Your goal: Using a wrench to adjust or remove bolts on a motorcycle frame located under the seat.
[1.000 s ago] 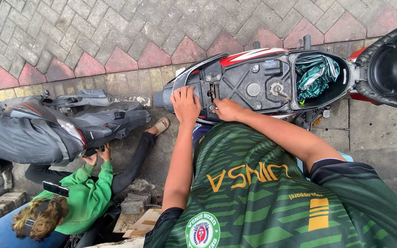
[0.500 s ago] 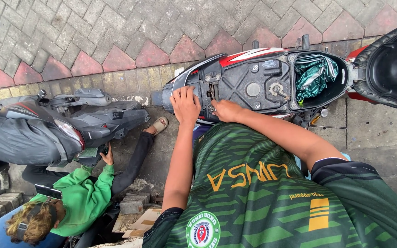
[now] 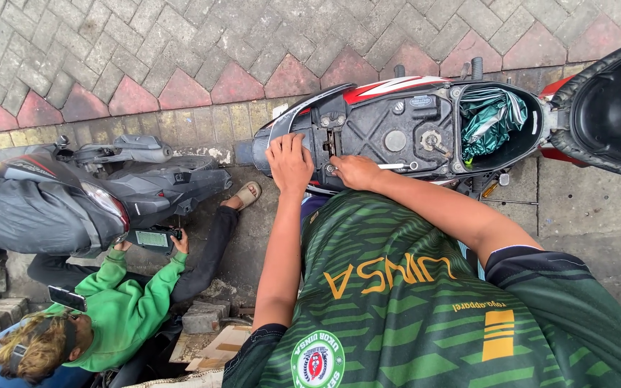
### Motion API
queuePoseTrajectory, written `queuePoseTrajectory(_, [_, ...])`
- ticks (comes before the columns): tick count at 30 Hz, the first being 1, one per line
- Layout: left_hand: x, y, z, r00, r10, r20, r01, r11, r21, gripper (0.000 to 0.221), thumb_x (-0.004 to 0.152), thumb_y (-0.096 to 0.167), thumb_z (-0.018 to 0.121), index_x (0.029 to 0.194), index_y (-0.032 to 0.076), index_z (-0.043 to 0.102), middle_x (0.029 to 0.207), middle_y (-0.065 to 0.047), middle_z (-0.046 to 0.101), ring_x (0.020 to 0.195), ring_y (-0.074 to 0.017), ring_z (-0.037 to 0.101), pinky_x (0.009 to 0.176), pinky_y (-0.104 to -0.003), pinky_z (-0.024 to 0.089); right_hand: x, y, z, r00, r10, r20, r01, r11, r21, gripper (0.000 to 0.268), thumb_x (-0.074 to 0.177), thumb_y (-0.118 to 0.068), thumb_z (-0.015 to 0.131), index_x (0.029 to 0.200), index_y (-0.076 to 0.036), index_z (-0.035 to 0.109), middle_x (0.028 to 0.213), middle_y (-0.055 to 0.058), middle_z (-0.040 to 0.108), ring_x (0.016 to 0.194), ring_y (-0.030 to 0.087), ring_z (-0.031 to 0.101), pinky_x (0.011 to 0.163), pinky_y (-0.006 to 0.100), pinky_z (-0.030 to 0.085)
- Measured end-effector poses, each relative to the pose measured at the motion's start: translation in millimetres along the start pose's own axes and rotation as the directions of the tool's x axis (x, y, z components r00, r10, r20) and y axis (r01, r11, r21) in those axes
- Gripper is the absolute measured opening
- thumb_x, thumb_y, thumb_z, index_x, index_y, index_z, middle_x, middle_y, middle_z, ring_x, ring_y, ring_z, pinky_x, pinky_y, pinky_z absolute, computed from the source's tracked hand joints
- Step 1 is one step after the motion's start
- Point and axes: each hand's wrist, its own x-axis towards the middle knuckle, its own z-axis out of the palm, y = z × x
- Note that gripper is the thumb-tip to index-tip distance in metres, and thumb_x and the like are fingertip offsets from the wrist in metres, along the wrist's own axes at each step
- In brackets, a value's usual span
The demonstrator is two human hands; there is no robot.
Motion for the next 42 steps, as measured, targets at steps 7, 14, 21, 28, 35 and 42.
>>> queuePoseTrajectory(7, [-1.9,0.3,4.2,1.0,-0.008,-0.008,0.008,1.0,0.002,0.022,0.084,0.008,0.062,0.102,0.021,0.064,0.096,0.003,0.057,0.094,-0.0203,0.056,0.084,-0.036,0.039,-4.9,-0.7,-0.4,0.998,-0.05,-0.028,0.049,0.997,-0.056,0.027,0.105,-0.033,0.042,0.117,-0.011,0.053,0.1,0.022,0.07,0.086,0.051,0.071,0.075,0.062,0.057])
queuePoseTrajectory(14, [2.6,3.3,-4.6,1.0,-0.018,-0.003,0.018,1.0,0.01,0.022,0.085,0.008,0.062,0.103,0.02,0.063,0.096,0.002,0.057,0.092,-0.0205,0.055,0.084,-0.036,0.039,-10.4,-0.8,-1.7,0.985,-0.151,-0.081,0.137,0.979,-0.153,0.027,0.107,-0.032,0.038,0.116,-0.011,0.053,0.097,0.021,0.068,0.078,0.051,0.071,0.07,0.062,0.057])
queuePoseTrajectory(21, [3.5,2.7,-3.6,1.0,-0.01,-0.001,0.01,1.0,0.017,0.021,0.085,0.008,0.062,0.103,0.02,0.063,0.095,0.001,0.056,0.091,-0.0209,0.055,0.084,-0.036,0.04,-3.5,12.1,6.9,0.921,-0.338,-0.192,0.267,0.909,-0.319,0.026,0.106,-0.033,0.039,0.117,-0.015,0.055,0.085,0.014,0.064,0.062,0.044,0.071,0.058,0.055,0.057])
queuePoseTrajectory(28, [7.1,3.0,-5.7,1.0,-0.005,0.005,0.005,1.0,0.021,0.021,0.085,0.008,0.062,0.103,0.019,0.064,0.094,0.001,0.055,0.092,-0.0207,0.055,0.084,-0.036,0.039,0.3,14.5,7.9,0.879,-0.417,-0.232,0.312,0.87,-0.381,0.028,0.101,-0.032,0.045,0.116,-0.014,0.059,0.078,0.013,0.067,0.056,0.04,0.071,0.053,0.052,0.057])
queuePoseTrajectory(35, [6.9,1.5,-3.1,1.0,-0.001,0.006,0.0,1.0,0.031,0.021,0.086,0.008,0.062,0.104,0.019,0.064,0.095,0.001,0.055,0.093,-0.0207,0.055,0.085,-0.036,0.04,4.9,20.7,9.5,0.901,-0.399,-0.168,0.33,0.884,-0.331,0.03,0.101,-0.031,0.044,0.119,-0.013,0.059,0.079,0.014,0.069,0.059,0.042,0.072,0.055,0.054,0.058])
queuePoseTrajectory(42, [9.6,3.7,-8.4,1.0,-0.012,0.003,0.011,1.0,0.024,0.02,0.086,0.007,0.062,0.103,0.018,0.063,0.094,0.001,0.055,0.09,-0.0207,0.054,0.084,-0.036,0.039,8.1,23.1,9.0,0.913,-0.389,-0.127,0.335,0.889,-0.312,0.031,0.1,-0.033,0.044,0.12,-0.014,0.058,0.079,0.015,0.07,0.062,0.042,0.073,0.058,0.055,0.058])
